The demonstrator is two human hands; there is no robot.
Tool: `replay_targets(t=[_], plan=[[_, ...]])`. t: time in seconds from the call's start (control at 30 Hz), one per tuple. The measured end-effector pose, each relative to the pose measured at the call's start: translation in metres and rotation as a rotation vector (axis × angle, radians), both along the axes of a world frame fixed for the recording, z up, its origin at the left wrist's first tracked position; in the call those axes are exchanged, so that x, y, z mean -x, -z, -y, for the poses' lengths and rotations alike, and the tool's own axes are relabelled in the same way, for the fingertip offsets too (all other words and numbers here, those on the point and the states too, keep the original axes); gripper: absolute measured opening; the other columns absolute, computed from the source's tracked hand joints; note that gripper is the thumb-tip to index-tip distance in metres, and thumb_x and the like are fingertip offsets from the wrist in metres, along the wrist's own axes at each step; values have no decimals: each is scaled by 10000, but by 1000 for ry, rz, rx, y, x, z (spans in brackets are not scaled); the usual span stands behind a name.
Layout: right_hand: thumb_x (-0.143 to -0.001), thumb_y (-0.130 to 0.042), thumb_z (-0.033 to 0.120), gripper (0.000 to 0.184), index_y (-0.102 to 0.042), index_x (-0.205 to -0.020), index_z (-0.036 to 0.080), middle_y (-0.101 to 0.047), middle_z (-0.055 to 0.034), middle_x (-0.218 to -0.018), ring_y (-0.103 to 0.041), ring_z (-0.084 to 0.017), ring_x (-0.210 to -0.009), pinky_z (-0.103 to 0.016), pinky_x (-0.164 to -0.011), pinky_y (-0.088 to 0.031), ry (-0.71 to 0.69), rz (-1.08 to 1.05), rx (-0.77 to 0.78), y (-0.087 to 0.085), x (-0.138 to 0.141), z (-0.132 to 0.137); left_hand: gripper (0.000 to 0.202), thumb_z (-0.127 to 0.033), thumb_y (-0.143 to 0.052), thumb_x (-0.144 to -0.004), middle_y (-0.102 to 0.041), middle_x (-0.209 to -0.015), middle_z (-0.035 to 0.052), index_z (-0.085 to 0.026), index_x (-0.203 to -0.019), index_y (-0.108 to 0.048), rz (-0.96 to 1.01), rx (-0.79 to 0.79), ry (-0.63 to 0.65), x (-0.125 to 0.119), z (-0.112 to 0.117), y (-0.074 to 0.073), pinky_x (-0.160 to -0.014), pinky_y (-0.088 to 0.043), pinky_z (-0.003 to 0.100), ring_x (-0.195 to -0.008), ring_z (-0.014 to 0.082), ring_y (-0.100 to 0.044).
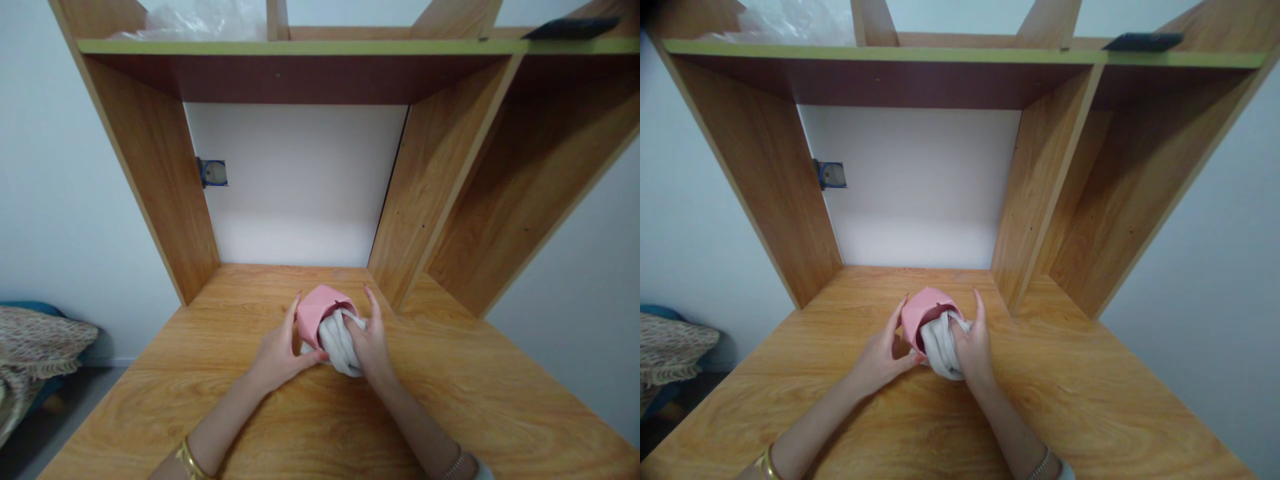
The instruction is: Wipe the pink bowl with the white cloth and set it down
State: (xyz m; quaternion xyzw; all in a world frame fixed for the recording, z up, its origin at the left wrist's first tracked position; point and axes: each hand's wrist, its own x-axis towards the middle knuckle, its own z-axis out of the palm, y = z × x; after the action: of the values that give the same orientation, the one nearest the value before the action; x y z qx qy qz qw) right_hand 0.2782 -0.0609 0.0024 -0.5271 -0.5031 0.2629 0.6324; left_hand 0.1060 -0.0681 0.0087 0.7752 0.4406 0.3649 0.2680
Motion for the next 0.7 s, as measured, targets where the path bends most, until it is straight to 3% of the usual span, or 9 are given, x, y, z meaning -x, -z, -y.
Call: replay_targets(t=[0.13,0.4,0.7], plan=[[-706,-512,276,662,-247,-1305,179,-613,-27,-773,-566,-130,-571,-227,-520,-464,24,-44,-36,-3,1,1,926,-499,-626,-647,-534,-1145,127,-168,-1339,-109,-15,47,29,-5,3,1,-824,-409,399,-1002,288,-524],[-687,-541,259,716,-200,-1312,183,-492,91,-490,-429,-76,-332,-156,-332,-349,-98,-90,35,2,10,3,568,-429,-571,-698,-600,-974,88,-150,-1128,-324,-15,-37,-31,-3,3,-1,-753,-453,329,-883,222,-577],[-674,-566,240,720,-218,-1301,172,-530,69,-516,-488,-104,-384,-185,-374,-384,-67,32,72,5,6,-2,611,-459,-564,-664,-616,-890,83,-154,-1138,-330,-131,-91,-113,-3,3,-3,-697,-456,331,-818,242,-594]])
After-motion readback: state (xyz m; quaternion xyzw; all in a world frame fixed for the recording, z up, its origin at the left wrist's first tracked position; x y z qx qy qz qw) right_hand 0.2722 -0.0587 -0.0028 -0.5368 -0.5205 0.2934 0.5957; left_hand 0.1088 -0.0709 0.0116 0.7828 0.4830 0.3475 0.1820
